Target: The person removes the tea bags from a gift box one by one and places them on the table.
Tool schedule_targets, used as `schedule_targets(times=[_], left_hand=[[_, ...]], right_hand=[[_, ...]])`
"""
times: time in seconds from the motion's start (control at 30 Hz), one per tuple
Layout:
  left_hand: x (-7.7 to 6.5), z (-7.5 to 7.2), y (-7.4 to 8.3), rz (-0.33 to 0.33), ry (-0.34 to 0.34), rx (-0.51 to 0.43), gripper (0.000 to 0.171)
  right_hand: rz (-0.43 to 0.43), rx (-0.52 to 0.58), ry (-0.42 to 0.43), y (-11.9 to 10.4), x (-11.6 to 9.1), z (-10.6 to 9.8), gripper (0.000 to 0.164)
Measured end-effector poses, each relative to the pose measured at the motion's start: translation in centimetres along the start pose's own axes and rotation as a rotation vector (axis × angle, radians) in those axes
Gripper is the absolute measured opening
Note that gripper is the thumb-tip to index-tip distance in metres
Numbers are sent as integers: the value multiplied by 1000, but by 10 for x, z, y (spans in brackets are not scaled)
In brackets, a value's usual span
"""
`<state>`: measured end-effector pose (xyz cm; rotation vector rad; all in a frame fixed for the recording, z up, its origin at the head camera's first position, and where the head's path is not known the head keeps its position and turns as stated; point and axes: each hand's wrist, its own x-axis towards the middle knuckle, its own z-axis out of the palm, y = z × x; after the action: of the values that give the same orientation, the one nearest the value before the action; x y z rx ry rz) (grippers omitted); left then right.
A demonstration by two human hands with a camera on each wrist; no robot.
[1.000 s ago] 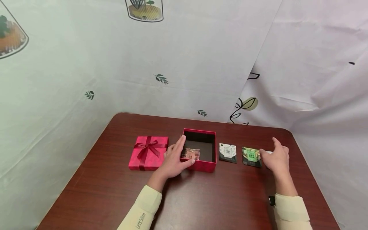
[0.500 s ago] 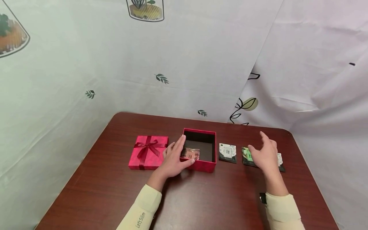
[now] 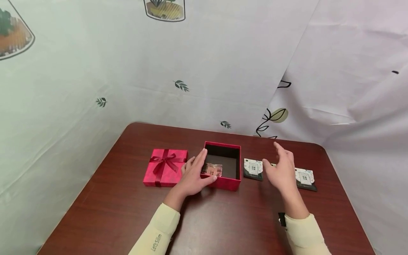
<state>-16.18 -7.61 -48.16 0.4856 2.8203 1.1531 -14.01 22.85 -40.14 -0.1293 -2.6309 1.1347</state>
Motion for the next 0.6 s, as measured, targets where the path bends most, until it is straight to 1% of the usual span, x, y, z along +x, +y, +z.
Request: schedule_targets(times=[0.23,0.4,0.6], left_hand=[[0,-1,1,12,2,10,105],[0,0,1,24,16,7,104],[0,-1,1,7,6,12,105]], right_hand=[[-60,47,19,-13,-5,10,68],[-94,63,2,-21,-9,17,67],[-106,79,-42,-30,-13,27,66]])
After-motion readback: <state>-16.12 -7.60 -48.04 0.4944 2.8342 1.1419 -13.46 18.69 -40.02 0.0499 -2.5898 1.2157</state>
